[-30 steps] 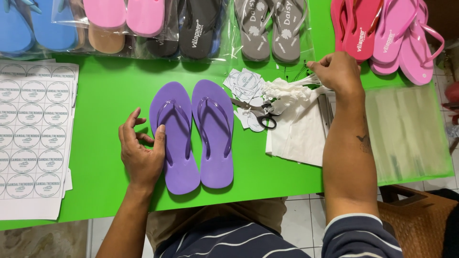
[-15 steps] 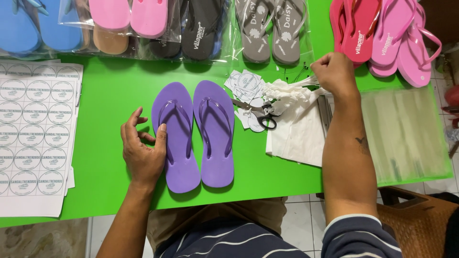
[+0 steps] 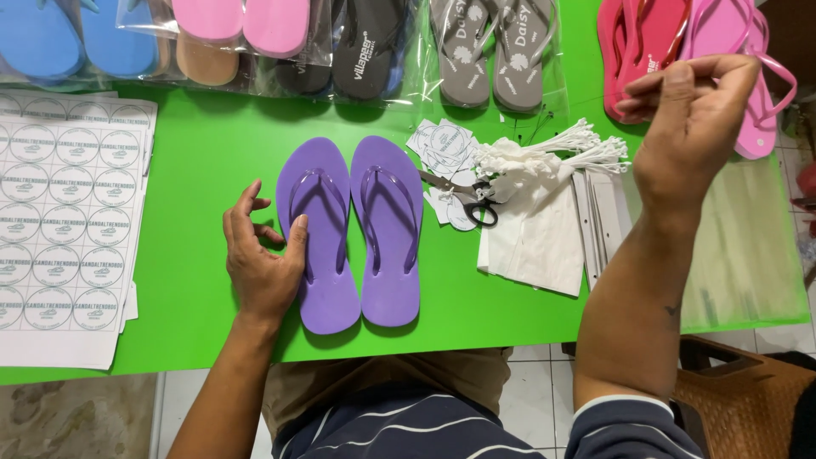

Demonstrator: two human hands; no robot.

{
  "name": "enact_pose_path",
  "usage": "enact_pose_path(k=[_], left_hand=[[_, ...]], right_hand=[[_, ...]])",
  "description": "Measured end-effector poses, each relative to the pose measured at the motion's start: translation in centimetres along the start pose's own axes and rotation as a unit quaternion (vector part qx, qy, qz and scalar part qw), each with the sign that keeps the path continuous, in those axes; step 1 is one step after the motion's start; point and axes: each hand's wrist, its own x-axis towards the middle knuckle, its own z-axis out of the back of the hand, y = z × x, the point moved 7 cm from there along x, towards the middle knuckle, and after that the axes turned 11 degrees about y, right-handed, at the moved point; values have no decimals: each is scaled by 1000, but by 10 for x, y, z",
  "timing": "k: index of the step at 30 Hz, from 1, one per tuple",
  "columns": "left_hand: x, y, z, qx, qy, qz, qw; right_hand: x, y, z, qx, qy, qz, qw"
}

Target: The person cleans a pair of purple flip-flops using a white cloth, places them together, puts them inside a clear plastic bag, and then attaches a white cardboard header to the top of the bag. The person then repeats the cleaning process on a pair of red flip-flops.

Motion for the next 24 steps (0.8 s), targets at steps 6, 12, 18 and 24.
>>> enact_pose_path(k=[6, 12, 18, 24], left_hand=[[-7, -7, -6, 105, -73, -131, 983], [-5, -17, -14, 105, -67, -211, 969], [8, -33, -14, 133, -11, -212, 968], [26, -33, -34, 168, 35, -247, 954]], right_hand=[[-17, 57, -38, -3, 93, -26, 995], [-51, 74, -138, -106, 225, 33, 968], [-76, 72, -219, -277, 177, 219, 919], [-82, 63, -248, -270, 164, 223, 922]])
